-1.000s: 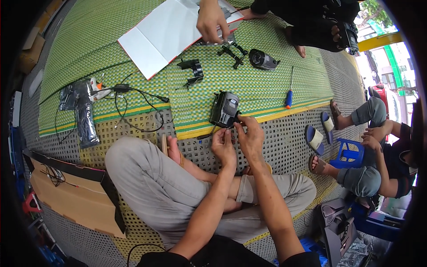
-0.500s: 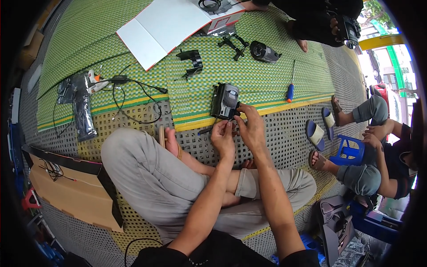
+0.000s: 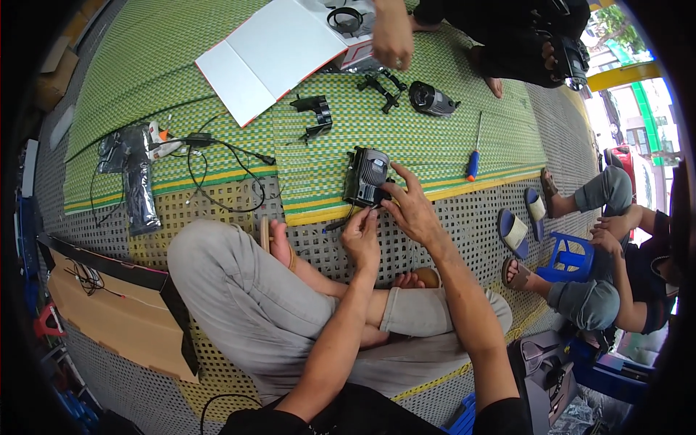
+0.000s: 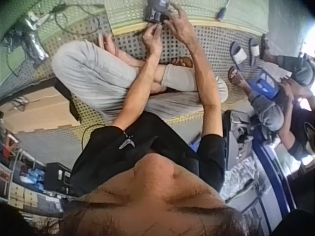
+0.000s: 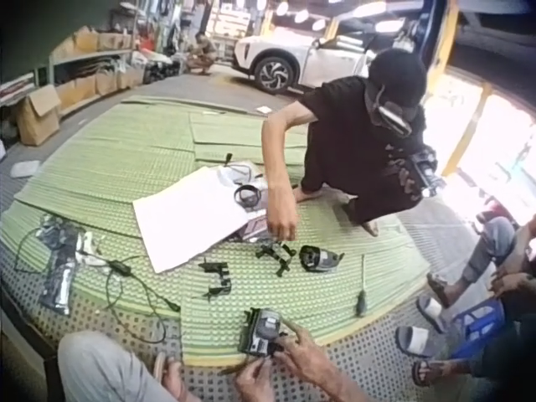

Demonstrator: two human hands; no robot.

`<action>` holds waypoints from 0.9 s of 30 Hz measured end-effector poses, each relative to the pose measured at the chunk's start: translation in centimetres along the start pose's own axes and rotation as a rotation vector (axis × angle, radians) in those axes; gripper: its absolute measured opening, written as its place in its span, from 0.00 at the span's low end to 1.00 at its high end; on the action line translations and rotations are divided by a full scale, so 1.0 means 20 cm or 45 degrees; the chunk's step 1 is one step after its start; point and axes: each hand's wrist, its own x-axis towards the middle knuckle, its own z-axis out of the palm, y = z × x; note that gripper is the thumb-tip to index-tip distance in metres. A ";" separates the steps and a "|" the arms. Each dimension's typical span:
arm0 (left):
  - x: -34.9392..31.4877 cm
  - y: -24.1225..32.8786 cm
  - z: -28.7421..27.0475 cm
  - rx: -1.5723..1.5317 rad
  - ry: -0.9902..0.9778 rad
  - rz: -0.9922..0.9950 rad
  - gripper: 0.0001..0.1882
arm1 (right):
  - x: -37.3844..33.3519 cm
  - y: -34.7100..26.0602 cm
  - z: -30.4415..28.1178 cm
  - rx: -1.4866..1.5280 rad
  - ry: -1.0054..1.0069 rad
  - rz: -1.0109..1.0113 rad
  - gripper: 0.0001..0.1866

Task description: The person is assembling or repairing automotive headlight assemblies, involving wiring and screw installation.

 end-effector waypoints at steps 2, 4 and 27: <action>-0.01 0.05 0.03 -0.211 -0.011 -0.121 0.10 | -0.01 0.00 0.05 0.285 0.067 0.148 0.17; -0.02 0.17 0.03 -0.220 -0.032 -0.097 0.09 | 0.01 -0.05 0.06 0.282 0.162 0.148 0.15; -0.72 1.19 -0.70 1.189 -1.131 0.879 0.20 | -0.98 -1.47 0.09 1.629 0.925 1.234 0.08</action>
